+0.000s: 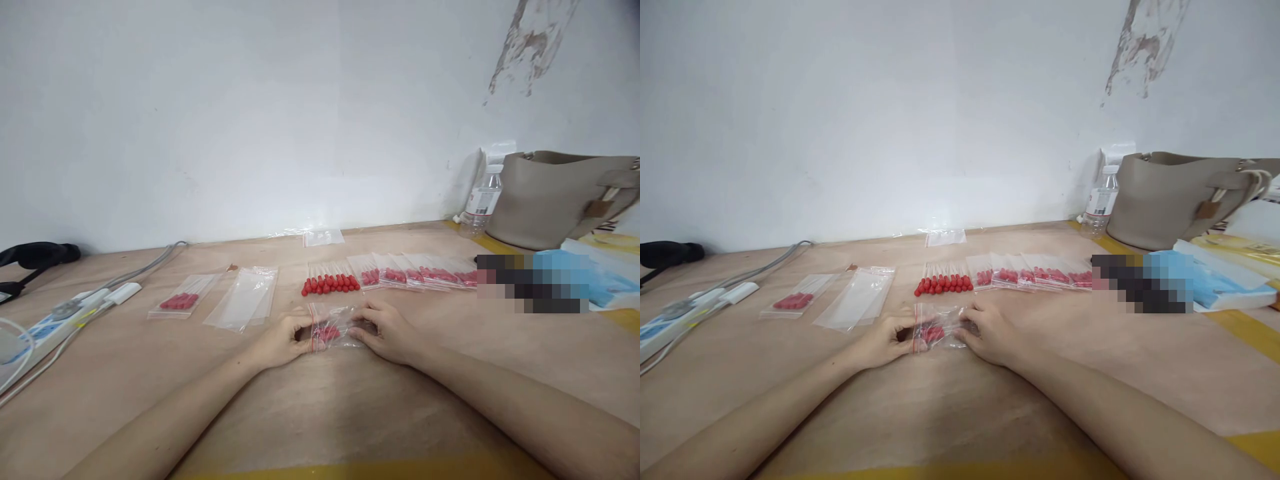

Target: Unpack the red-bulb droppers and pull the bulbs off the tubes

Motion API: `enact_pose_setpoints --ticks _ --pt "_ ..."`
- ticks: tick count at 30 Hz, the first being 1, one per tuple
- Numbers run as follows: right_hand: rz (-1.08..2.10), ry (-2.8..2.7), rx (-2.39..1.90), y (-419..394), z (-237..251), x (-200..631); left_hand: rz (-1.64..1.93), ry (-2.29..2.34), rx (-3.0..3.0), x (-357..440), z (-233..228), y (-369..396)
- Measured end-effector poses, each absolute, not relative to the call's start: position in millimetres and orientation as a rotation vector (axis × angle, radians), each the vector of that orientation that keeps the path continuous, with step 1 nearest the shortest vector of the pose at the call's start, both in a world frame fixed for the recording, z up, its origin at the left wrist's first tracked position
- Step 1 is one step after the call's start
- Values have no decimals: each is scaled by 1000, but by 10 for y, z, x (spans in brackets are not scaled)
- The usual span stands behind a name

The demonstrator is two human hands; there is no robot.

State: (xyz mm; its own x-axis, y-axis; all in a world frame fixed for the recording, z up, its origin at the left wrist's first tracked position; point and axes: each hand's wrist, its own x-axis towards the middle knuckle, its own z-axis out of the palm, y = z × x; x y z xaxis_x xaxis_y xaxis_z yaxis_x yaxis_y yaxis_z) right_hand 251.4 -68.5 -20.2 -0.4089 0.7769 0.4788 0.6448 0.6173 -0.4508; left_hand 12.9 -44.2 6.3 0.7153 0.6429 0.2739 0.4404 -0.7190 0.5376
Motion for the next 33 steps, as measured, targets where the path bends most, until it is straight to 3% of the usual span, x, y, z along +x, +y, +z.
enact_pose_setpoints --ticks 13,19,26,33 --pt "270 -2187 -1075 -692 -210 2522 631 969 2672 111 86 -540" --pt "272 -2195 -1078 -688 -211 2524 515 668 2674 80 149 -546" --pt "261 -2203 -1127 -696 -204 2536 761 774 2642 35 56 -505" --pt "290 -2201 -1126 -701 -194 2543 676 973 2427 -479 614 -306"
